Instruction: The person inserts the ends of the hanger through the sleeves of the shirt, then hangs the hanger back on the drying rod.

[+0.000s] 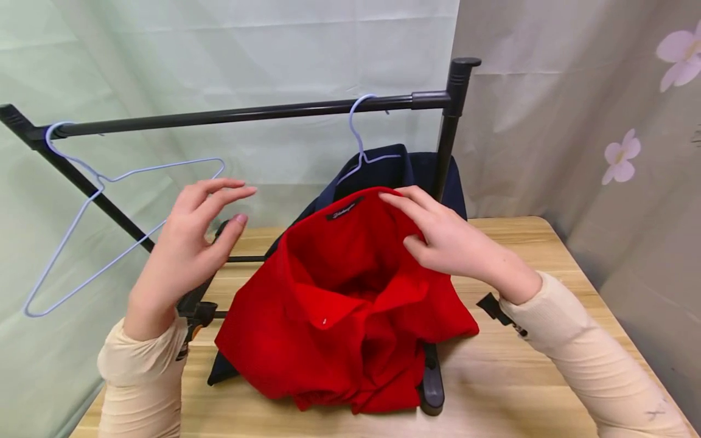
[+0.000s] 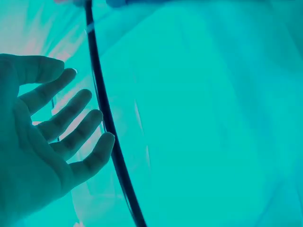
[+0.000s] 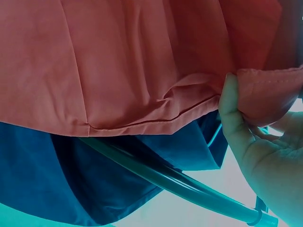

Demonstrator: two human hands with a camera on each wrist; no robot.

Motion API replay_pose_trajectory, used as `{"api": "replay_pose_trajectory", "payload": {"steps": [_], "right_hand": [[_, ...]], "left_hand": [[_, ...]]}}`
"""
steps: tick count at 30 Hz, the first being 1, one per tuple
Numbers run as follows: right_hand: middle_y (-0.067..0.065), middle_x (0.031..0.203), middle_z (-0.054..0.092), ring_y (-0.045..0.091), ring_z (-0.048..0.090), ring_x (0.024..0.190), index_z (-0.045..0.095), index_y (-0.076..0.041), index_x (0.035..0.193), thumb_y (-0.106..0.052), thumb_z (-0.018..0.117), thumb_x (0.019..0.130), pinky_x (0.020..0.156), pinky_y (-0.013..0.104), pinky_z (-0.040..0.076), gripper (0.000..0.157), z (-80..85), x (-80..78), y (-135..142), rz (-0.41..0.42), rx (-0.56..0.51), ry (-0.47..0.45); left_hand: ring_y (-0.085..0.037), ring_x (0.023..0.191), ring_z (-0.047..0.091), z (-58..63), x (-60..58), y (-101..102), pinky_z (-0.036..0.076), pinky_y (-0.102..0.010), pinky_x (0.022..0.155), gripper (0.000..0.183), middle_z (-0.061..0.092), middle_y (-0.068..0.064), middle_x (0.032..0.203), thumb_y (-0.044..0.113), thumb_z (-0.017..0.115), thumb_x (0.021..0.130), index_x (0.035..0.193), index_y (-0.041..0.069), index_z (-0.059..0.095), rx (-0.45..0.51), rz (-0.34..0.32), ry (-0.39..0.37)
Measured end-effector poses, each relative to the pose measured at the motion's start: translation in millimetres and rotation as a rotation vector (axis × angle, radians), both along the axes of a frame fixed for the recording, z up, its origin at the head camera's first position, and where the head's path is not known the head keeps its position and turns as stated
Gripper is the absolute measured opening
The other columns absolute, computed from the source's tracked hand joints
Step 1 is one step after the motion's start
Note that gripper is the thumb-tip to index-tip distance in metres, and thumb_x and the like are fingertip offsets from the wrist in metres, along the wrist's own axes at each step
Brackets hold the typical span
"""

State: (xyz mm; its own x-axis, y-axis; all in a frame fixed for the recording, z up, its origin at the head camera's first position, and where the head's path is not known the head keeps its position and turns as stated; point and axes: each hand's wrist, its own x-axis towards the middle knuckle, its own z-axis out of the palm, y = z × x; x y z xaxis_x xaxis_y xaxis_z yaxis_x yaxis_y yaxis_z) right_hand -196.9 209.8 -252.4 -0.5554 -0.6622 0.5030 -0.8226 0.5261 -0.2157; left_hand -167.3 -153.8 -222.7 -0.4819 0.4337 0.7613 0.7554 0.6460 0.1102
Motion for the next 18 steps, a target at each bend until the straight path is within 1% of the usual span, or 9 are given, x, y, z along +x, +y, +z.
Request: {"api": "replay_pose_trajectory", "payload": {"steps": [3,8,14,18], "right_hand": [[0.004,0.134,0.039,0.014,0.043,0.102,0.036,-0.012,0.142,0.004,0.050,0.078,0.071,0.026,0.041,0.068,0.7,1.0,1,-0.005,0.007,-0.001],[0.003,0.134,0.038,0.012,0.043,0.099,0.036,-0.013,0.142,0.004,0.050,0.078,0.069,0.025,0.041,0.068,1.0,2.8,3,-0.018,0.011,-0.006],[0.004,0.135,0.039,0.013,0.043,0.099,0.036,-0.011,0.142,0.005,0.050,0.077,0.068,0.024,0.040,0.068,0.5,3.6,4,-0.001,-0.004,-0.005],[0.004,0.135,0.038,0.013,0.043,0.099,0.036,-0.012,0.142,0.005,0.050,0.077,0.067,0.024,0.040,0.069,0.2,4.4,4,0.001,-0.003,-0.013]], "left_hand": [[-0.030,0.105,0.046,3.7,-0.1,-16,0.034,-0.042,0.082,0.034,0.054,-0.007,0.122,0.007,0.059,0.086,0.119,0.012,0.063,0.017,0.073,0.017],[-0.035,0.103,0.046,8.3,-1.6,-39,0.035,-0.045,0.081,0.034,0.054,-0.011,0.121,0.007,0.059,0.086,0.119,0.010,0.063,0.008,0.194,0.057],[-0.040,0.105,0.046,16.5,-2.4,-66,0.032,-0.048,0.087,0.031,0.056,-0.016,0.117,0.006,0.058,0.085,0.116,0.005,0.063,0.039,0.285,0.100],[-0.043,0.103,0.044,22.3,-2.9,-89,0.031,-0.049,0.085,0.032,0.056,-0.021,0.115,0.009,0.057,0.086,0.117,0.004,0.062,0.077,0.382,0.097]]}}
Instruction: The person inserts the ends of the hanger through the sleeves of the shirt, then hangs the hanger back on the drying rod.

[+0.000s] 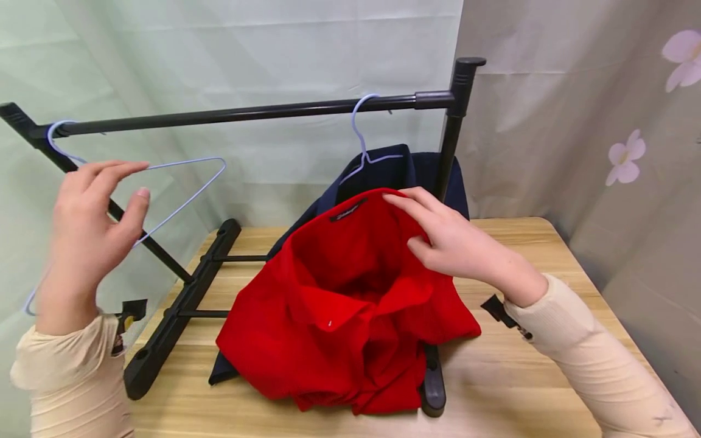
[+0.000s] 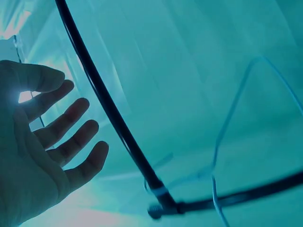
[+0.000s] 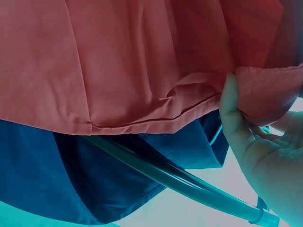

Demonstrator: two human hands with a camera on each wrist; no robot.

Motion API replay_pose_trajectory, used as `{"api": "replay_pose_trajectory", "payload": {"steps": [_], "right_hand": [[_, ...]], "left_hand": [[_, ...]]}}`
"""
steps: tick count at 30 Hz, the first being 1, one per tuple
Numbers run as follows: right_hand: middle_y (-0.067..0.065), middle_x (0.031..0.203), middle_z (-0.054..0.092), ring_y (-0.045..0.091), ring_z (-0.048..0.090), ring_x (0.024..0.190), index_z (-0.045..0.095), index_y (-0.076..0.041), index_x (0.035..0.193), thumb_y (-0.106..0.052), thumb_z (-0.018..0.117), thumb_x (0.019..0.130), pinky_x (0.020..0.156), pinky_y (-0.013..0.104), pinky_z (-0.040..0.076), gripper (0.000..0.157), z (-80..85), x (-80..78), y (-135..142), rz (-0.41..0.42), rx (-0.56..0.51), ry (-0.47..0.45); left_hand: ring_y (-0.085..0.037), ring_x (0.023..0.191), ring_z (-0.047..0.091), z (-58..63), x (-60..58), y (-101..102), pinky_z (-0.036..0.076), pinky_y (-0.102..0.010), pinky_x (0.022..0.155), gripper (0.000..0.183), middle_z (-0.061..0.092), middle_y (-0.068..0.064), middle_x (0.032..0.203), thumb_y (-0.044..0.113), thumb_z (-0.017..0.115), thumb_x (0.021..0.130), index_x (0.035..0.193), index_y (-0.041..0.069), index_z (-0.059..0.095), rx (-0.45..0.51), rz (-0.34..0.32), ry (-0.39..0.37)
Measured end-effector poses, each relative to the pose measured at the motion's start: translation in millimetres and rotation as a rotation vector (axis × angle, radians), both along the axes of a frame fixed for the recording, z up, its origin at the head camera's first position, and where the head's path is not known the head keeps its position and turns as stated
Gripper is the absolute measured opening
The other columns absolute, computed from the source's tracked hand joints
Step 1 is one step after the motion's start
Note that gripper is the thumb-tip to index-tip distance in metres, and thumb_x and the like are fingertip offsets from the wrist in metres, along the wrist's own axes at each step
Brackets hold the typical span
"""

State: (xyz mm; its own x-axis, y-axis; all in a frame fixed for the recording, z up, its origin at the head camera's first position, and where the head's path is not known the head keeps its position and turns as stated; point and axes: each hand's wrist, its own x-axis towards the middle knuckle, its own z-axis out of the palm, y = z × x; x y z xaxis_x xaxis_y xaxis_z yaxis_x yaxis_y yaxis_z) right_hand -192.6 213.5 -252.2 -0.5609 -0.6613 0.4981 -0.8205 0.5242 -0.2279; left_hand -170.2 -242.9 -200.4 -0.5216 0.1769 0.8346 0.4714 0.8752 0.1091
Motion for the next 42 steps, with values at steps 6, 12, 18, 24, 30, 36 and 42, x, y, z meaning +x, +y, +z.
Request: {"api": "replay_pose_trajectory", "payload": {"steps": [6,12,18,24,30,36,42], "right_hand": [[0.003,0.135,0.038,0.012,0.043,0.098,0.035,-0.012,0.142,0.005,0.051,0.078,0.068,0.024,0.039,0.069,-1.3,1.2,0,-0.009,-0.001,-0.003],[0.003,0.135,0.039,0.012,0.043,0.100,0.036,-0.011,0.142,0.005,0.051,0.078,0.069,0.023,0.040,0.068,-1.7,0.7,1,-0.001,-0.008,-0.006],[0.002,0.135,0.039,0.012,0.042,0.100,0.036,-0.012,0.142,0.005,0.051,0.079,0.068,0.024,0.040,0.067,-4.0,-0.4,1,-0.004,-0.015,-0.016],[0.003,0.136,0.038,0.013,0.042,0.104,0.037,-0.012,0.141,0.004,0.051,0.080,0.071,0.024,0.039,0.065,-6.9,-1.7,3,-0.007,-0.033,-0.020],[0.003,0.137,0.037,0.014,0.042,0.107,0.038,-0.012,0.141,0.004,0.051,0.079,0.072,0.024,0.039,0.065,-8.1,-3.2,3,-0.001,-0.043,-0.017],[0.004,0.138,0.037,0.016,0.042,0.112,0.039,-0.012,0.140,0.003,0.051,0.080,0.076,0.025,0.040,0.064,-9.2,-3.8,3,-0.002,-0.053,-0.019],[0.004,0.139,0.035,0.016,0.041,0.112,0.037,-0.013,0.141,0.003,0.051,0.081,0.075,0.026,0.040,0.064,-11.2,-3.8,3,-0.009,-0.058,-0.040]], "left_hand": [[-0.043,0.105,0.042,7.2,2.0,-34,0.029,-0.047,0.090,0.034,0.054,-0.023,0.114,0.014,0.052,0.089,0.121,0.004,0.060,0.113,0.127,-0.015],[-0.040,0.103,0.042,4.1,3.2,-60,0.030,-0.050,0.091,0.039,0.051,-0.023,0.120,0.015,0.047,0.091,0.127,0.002,0.054,0.132,0.285,-0.071],[-0.042,0.104,0.042,-7.1,2.5,-79,0.030,-0.053,0.093,0.043,0.050,-0.024,0.122,0.017,0.042,0.092,0.130,0.000,0.049,0.156,0.385,-0.156],[-0.044,0.107,0.040,-16.4,3.3,-91,0.029,-0.055,0.089,0.047,0.047,-0.027,0.125,0.018,0.043,0.091,0.133,-0.003,0.044,0.166,0.422,-0.254],[-0.046,0.108,0.038,-26.5,4.2,-103,0.027,-0.056,0.087,0.049,0.044,-0.030,0.125,0.019,0.042,0.091,0.134,-0.005,0.041,0.163,0.428,-0.317],[-0.048,0.107,0.038,-37.4,4.0,-114,0.028,-0.058,0.084,0.052,0.042,-0.031,0.126,0.021,0.044,0.091,0.136,-0.005,0.039,0.145,0.429,-0.383],[-0.048,0.104,0.039,-48.5,6.6,-124,0.029,-0.057,0.077,0.054,0.041,-0.033,0.120,0.023,0.050,0.091,0.137,-0.004,0.038,0.140,0.369,-0.453]]}}
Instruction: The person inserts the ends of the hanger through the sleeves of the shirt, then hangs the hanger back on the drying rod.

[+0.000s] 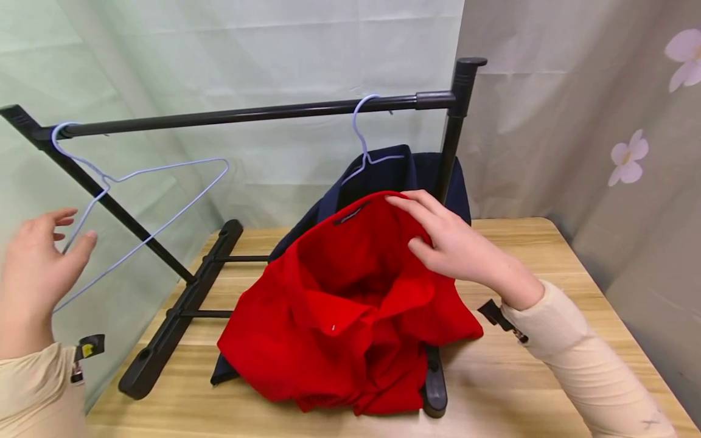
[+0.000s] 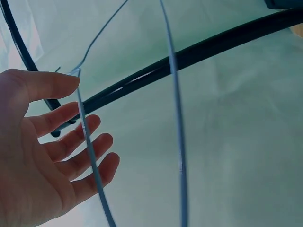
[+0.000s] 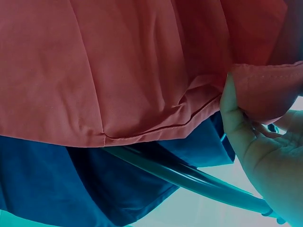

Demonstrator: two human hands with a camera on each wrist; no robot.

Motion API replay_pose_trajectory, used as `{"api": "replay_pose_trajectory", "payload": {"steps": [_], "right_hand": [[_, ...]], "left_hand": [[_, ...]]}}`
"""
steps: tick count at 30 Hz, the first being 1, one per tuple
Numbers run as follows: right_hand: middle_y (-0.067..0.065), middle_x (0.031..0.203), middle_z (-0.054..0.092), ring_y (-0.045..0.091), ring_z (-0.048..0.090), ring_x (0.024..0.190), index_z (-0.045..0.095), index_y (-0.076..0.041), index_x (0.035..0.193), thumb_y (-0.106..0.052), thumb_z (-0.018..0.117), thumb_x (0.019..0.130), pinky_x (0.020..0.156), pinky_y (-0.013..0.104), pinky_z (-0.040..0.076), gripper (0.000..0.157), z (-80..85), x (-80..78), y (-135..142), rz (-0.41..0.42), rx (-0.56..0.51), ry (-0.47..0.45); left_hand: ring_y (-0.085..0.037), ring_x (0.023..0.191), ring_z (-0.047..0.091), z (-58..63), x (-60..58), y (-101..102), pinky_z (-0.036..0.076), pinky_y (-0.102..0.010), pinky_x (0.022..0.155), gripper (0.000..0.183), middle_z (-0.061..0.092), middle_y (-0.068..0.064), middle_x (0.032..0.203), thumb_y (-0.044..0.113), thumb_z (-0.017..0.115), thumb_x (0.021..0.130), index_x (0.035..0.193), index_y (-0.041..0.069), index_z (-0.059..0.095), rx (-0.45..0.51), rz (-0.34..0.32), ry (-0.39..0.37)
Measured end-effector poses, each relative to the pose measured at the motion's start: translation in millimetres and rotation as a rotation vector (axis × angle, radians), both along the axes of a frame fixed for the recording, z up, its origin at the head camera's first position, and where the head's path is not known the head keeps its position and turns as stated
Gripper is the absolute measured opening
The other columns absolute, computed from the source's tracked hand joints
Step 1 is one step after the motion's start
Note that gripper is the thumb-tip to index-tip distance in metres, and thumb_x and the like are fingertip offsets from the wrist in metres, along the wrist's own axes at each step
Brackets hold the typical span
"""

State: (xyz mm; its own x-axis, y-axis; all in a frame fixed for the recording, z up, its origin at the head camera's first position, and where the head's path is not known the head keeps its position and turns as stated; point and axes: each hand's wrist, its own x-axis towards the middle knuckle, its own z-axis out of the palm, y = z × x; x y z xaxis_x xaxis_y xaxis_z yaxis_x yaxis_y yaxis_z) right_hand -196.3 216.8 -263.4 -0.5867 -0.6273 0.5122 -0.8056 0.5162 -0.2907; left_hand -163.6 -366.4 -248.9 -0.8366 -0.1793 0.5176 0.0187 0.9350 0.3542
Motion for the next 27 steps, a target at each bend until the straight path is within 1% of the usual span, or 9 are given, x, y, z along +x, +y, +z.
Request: {"api": "replay_pose_trajectory", "payload": {"steps": [5,12,14,18,19,21,24,26,27], "right_hand": [[0.003,0.139,0.035,0.016,0.041,0.111,0.037,-0.013,0.141,0.004,0.052,0.081,0.076,0.027,0.041,0.064,0.5,-0.3,1,0.000,-0.004,-0.006],[0.002,0.138,0.035,0.014,0.041,0.108,0.037,-0.013,0.141,0.003,0.051,0.082,0.074,0.024,0.040,0.064,-1.2,-1.6,2,0.010,-0.005,-0.009],[0.002,0.138,0.036,0.014,0.041,0.108,0.037,-0.013,0.141,0.004,0.051,0.082,0.074,0.025,0.040,0.063,-1.4,-1.8,2,0.014,-0.006,-0.007],[0.000,0.139,0.034,0.013,0.040,0.109,0.036,-0.015,0.142,0.001,0.051,0.083,0.074,0.025,0.040,0.063,-1.9,-0.8,1,-0.003,0.002,-0.023],[0.000,0.139,0.034,0.013,0.039,0.109,0.036,-0.016,0.142,0.001,0.051,0.083,0.073,0.025,0.040,0.063,-2.1,-0.6,1,-0.009,0.004,-0.028],[0.000,0.139,0.033,0.013,0.039,0.110,0.035,-0.017,0.142,0.000,0.051,0.083,0.074,0.026,0.040,0.064,-2.9,-0.3,1,-0.015,0.007,-0.037],[0.001,0.139,0.034,0.015,0.039,0.111,0.036,-0.016,0.142,0.002,0.051,0.083,0.076,0.028,0.040,0.064,-4.0,-0.8,2,-0.010,0.002,-0.036],[0.002,0.139,0.035,0.016,0.039,0.112,0.037,-0.014,0.141,0.003,0.051,0.082,0.078,0.030,0.041,0.064,-4.4,-1.4,2,-0.003,-0.004,-0.028],[0.002,0.139,0.035,0.016,0.040,0.113,0.037,-0.014,0.141,0.003,0.051,0.082,0.079,0.030,0.041,0.063,-4.4,-1.7,2,-0.003,-0.007,-0.026]], "left_hand": [[-0.048,0.101,0.043,-8.5,-1.6,-3,0.032,-0.054,0.073,0.055,0.044,-0.031,0.119,0.024,0.051,0.092,0.138,-0.002,0.036,0.007,-0.001,-0.034],[-0.036,0.091,0.052,-20.2,2.6,-6,0.036,-0.031,0.060,0.052,0.056,-0.024,0.115,0.027,0.049,0.093,0.136,0.000,0.039,0.019,0.032,-0.055],[-0.035,0.088,0.054,-23.3,4.2,-6,0.036,-0.029,0.055,0.050,0.057,-0.024,0.112,0.028,0.047,0.093,0.135,0.001,0.040,0.021,0.049,-0.067],[-0.042,0.086,0.057,-27.5,6.3,-7,0.036,-0.031,0.052,0.048,0.058,-0.028,0.108,0.026,0.045,0.094,0.134,0.000,0.041,0.018,0.056,-0.089],[-0.040,0.083,0.058,-28.4,6.5,-7,0.036,-0.031,0.051,0.046,0.059,-0.028,0.106,0.026,0.045,0.094,0.132,0.001,0.043,0.012,0.057,-0.090],[-0.020,0.072,0.062,-30.2,7.0,-8,0.037,-0.029,0.049,0.044,0.060,-0.027,0.103,0.026,0.045,0.094,0.131,0.002,0.045,0.015,0.054,-0.091],[0.008,0.059,0.048,-33.2,7.5,-9,0.037,-0.028,0.045,0.041,0.062,-0.022,0.097,0.026,0.046,0.093,0.128,0.004,0.048,0.020,0.052,-0.083],[0.015,0.056,0.037,-34.9,7.9,-9,0.036,-0.028,0.044,0.040,0.062,-0.020,0.094,0.027,0.046,0.093,0.126,0.004,0.050,0.023,0.054,-0.076],[0.013,0.055,0.039,-35.7,8.1,-8,0.036,-0.028,0.043,0.039,0.062,-0.019,0.092,0.027,0.046,0.093,0.125,0.004,0.051,0.023,0.053,-0.074]]}}
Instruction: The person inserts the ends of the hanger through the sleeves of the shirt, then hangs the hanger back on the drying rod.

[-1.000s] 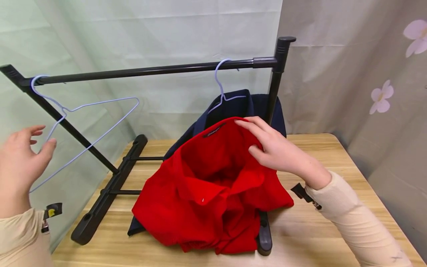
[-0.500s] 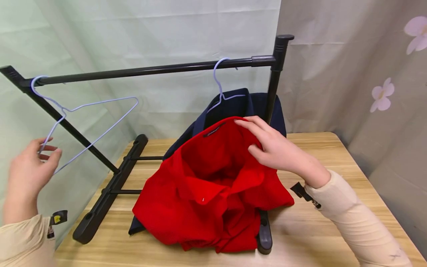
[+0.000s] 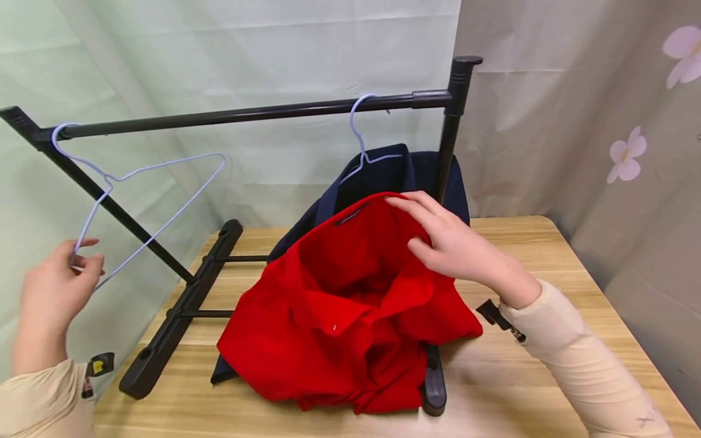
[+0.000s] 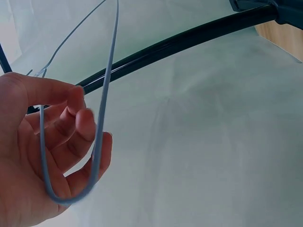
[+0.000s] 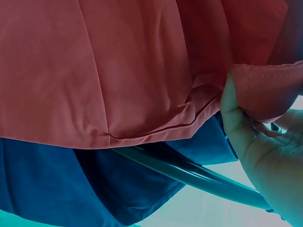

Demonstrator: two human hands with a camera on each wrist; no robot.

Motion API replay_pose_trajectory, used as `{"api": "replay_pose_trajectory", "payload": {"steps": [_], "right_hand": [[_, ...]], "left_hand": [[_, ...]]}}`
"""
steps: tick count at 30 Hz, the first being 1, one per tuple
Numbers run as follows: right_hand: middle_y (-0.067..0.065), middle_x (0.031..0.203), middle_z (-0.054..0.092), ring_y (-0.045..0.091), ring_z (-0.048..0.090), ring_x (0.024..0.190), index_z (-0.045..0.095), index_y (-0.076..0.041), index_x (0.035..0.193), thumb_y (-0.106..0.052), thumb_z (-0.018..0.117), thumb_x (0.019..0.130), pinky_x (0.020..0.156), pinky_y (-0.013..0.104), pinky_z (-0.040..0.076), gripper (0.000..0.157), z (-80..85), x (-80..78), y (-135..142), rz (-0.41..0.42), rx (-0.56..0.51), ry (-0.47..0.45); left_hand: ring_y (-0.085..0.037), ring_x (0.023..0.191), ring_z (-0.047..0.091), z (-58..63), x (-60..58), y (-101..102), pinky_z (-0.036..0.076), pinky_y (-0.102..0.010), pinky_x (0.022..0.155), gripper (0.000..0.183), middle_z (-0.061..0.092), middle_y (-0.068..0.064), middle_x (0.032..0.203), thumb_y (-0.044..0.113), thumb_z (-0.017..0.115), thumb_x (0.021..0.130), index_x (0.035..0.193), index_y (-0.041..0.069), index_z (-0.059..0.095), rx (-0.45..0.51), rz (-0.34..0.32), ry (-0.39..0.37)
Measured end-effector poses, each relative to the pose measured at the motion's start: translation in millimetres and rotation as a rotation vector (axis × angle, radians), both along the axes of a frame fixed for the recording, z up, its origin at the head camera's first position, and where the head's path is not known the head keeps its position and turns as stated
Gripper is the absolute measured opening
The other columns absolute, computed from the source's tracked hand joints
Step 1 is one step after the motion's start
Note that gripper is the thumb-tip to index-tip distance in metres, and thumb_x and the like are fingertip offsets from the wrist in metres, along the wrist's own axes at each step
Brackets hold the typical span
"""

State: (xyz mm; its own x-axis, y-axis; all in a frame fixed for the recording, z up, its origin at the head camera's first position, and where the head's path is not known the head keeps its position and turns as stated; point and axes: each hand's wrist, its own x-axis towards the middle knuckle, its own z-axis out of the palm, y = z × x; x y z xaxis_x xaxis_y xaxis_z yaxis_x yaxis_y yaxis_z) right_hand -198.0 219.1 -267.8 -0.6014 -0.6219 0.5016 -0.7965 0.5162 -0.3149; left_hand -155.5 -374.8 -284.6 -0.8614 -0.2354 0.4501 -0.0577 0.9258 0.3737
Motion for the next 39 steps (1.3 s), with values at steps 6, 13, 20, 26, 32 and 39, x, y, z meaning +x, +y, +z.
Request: {"api": "replay_pose_trajectory", "payload": {"steps": [6,13,20,26,32,39], "right_hand": [[0.002,0.139,0.035,0.016,0.040,0.114,0.037,-0.014,0.141,0.003,0.051,0.082,0.079,0.030,0.041,0.063,-0.3,0.4,1,-0.006,-0.002,0.001],[0.001,0.139,0.035,0.015,0.041,0.109,0.036,-0.014,0.142,0.003,0.051,0.082,0.074,0.026,0.041,0.064,-2.2,0.3,2,0.001,-0.006,-0.008],[0.002,0.139,0.036,0.015,0.041,0.112,0.037,-0.014,0.142,0.002,0.052,0.082,0.078,0.027,0.043,0.064,-4.5,-0.2,4,0.004,-0.008,-0.008],[0.001,0.138,0.036,0.015,0.041,0.111,0.036,-0.015,0.142,0.002,0.052,0.082,0.079,0.028,0.042,0.064,-4.9,0.1,5,0.005,-0.012,-0.010],[0.002,0.138,0.036,0.016,0.041,0.111,0.036,-0.015,0.142,0.003,0.052,0.082,0.079,0.029,0.042,0.065,-5.2,0.9,6,0.002,-0.011,-0.016],[-0.001,0.140,0.033,0.015,0.038,0.116,0.034,-0.018,0.143,0.001,0.051,0.083,0.083,0.031,0.041,0.066,-4.8,1.8,5,-0.010,-0.001,-0.025]], "left_hand": [[-0.007,0.050,0.046,-3.4,0.3,1,0.034,-0.031,0.042,0.036,0.060,-0.015,0.085,0.027,0.045,0.093,0.120,0.005,0.054,-0.002,0.006,0.010],[-0.018,0.040,0.038,-7.1,0.0,5,0.027,-0.032,0.039,0.033,0.052,-0.008,0.064,0.026,0.043,0.093,0.110,0.006,0.062,-0.003,0.040,0.069],[-0.020,0.039,0.034,-8.8,-0.2,9,0.025,-0.033,0.038,0.033,0.047,-0.007,0.057,0.026,0.041,0.093,0.108,0.006,0.064,0.009,0.093,0.090],[-0.020,0.038,0.031,-7.4,-0.4,13,0.023,-0.031,0.039,0.033,0.043,-0.005,0.052,0.028,0.042,0.093,0.107,0.009,0.065,0.040,0.121,0.125],[-0.017,0.035,0.033,-4.7,1.5,17,0.025,-0.029,0.038,0.031,0.046,0.000,0.047,0.028,0.042,0.092,0.109,0.013,0.062,0.157,0.133,0.123],[-0.014,0.034,0.031,-3.0,2.0,20,0.024,-0.028,0.036,0.026,0.047,0.002,0.047,0.030,0.045,0.093,0.108,0.015,0.060,0.252,0.133,0.124]]}}
